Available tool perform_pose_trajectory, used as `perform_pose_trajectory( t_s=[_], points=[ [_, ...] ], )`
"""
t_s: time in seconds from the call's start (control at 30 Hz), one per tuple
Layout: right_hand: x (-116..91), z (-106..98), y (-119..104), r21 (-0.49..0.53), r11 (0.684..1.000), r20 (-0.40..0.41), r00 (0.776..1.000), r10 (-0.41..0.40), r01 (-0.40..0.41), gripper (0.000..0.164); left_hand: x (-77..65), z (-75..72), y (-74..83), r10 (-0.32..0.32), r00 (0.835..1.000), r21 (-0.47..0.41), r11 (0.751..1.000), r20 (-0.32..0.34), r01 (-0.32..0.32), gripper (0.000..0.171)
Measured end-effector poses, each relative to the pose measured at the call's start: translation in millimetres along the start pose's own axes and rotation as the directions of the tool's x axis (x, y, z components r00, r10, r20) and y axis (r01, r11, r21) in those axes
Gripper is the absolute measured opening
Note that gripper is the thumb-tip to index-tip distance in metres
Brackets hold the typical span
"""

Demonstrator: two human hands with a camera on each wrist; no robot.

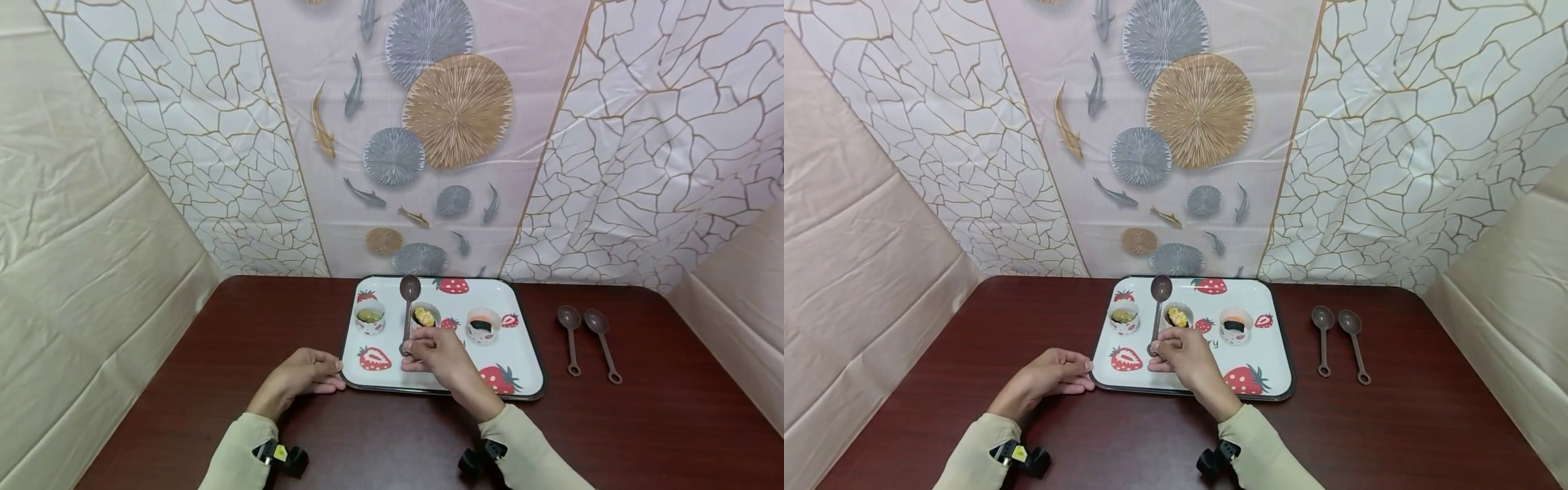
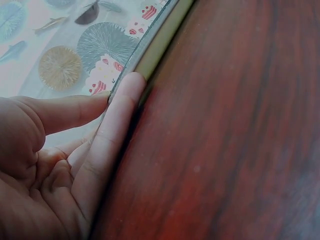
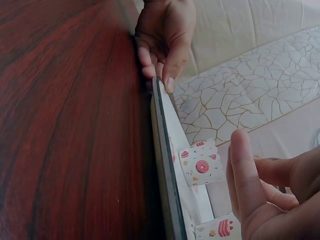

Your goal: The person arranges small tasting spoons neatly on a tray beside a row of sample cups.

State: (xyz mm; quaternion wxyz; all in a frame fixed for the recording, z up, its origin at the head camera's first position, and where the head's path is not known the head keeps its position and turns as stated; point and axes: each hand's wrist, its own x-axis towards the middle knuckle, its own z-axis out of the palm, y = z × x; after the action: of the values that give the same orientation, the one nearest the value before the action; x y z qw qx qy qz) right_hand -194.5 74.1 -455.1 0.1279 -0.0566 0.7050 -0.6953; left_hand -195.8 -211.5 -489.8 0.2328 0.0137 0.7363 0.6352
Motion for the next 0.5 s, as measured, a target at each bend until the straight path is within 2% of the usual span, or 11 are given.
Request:
perform_pose_trajectory(
  t_s=[0.27, 0.5],
  points=[
    [4.8, 4.3, 5.0, -0.076, 0.997, 0.018, 1.0, -0.016, 0.017, 0.016, 2.6, -1.1, 1.0, -0.013, 1.0, 0.012, 1.0, -0.016, 0.013, 0.037],
    [8.2, 11.4, 11.3, -0.128, 0.991, 0.044, 0.999, -0.021, 0.026, 0.023, 0.7, 0.0, 1.2, -0.026, 0.999, 0.022, 0.999, -0.02, 0.027, 0.037]
  ],
)
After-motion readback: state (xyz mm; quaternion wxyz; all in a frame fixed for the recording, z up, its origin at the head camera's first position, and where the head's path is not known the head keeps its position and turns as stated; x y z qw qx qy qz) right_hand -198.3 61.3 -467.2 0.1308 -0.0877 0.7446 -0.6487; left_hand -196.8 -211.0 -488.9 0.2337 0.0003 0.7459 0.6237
